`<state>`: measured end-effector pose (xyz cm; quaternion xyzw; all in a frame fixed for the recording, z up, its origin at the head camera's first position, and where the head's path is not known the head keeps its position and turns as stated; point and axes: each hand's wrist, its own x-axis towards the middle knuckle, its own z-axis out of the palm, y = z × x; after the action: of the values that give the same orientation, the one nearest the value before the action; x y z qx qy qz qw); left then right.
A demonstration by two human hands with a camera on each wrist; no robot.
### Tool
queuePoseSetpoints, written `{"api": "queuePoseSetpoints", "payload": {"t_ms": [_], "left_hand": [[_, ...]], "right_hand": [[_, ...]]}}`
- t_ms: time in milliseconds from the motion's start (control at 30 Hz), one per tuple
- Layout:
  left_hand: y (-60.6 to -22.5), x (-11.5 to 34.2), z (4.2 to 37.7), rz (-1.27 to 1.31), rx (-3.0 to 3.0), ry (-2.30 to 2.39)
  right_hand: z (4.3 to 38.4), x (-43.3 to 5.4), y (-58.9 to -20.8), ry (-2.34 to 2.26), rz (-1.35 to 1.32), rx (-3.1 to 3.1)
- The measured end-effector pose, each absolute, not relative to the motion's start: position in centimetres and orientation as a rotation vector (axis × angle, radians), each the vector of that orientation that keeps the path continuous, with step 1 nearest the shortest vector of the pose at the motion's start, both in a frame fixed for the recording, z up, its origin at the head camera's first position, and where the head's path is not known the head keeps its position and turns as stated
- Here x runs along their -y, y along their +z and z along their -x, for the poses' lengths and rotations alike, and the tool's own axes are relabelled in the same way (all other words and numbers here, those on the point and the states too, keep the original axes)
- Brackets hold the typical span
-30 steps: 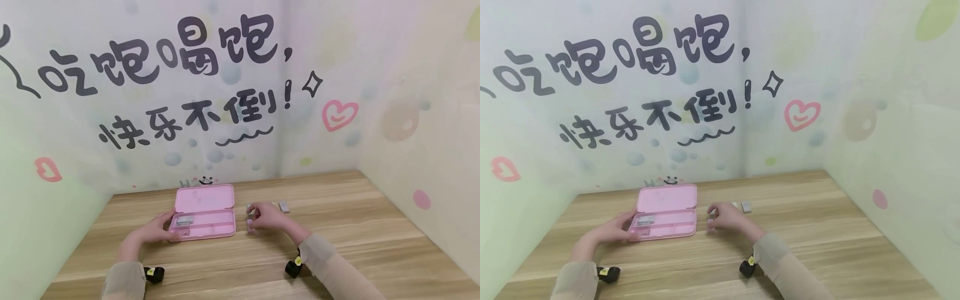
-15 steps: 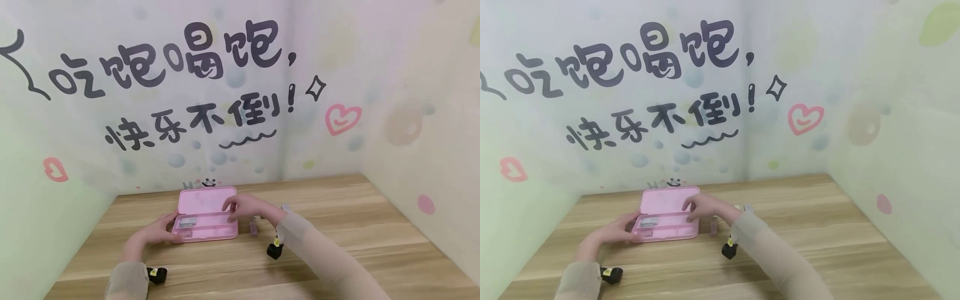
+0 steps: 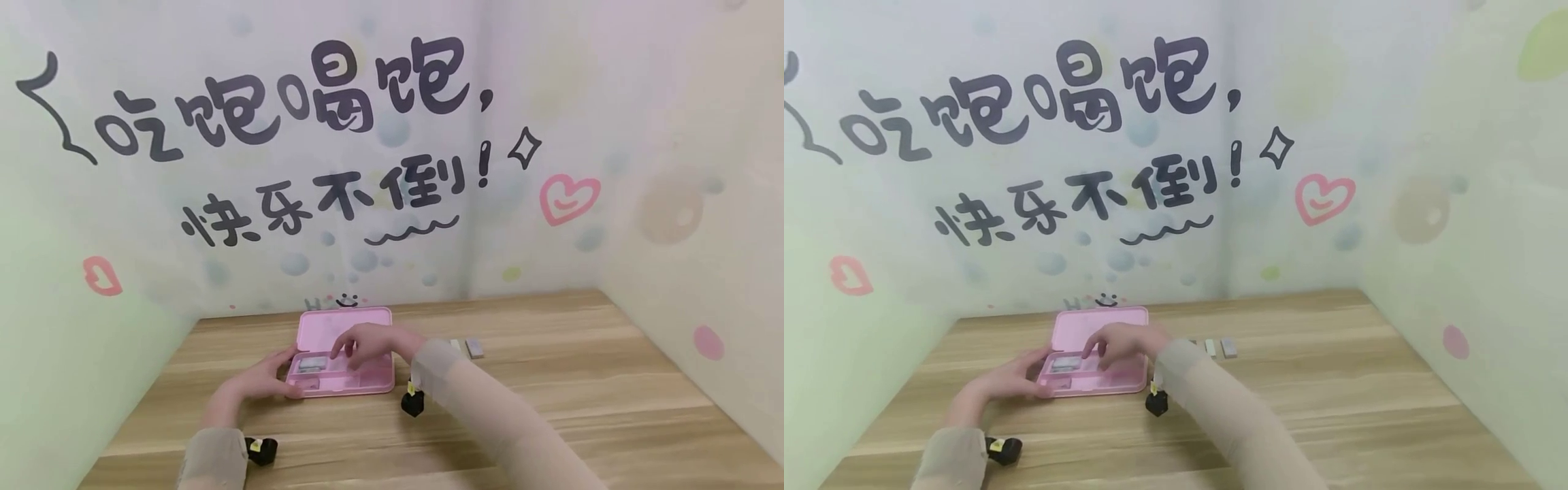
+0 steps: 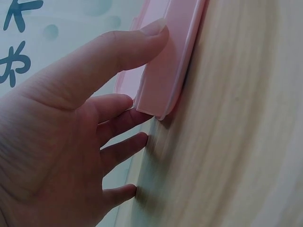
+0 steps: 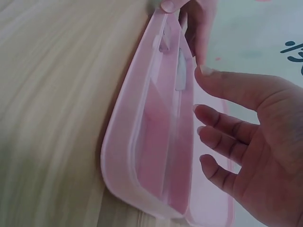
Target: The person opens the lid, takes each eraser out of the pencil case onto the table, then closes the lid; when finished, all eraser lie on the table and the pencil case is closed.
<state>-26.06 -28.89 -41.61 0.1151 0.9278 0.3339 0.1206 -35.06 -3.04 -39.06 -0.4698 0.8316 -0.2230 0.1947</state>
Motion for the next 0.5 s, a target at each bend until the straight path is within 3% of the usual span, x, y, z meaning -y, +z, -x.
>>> {"api": "queuePoseSetpoints", "payload": {"t_ms": [500], "left_hand": [[-41.8,29.1,26.2,-0.374,-2.714,0.998]], "right_hand": [[33.8,7.8,-40.5,-0.504,1.406,-2.355]]}}
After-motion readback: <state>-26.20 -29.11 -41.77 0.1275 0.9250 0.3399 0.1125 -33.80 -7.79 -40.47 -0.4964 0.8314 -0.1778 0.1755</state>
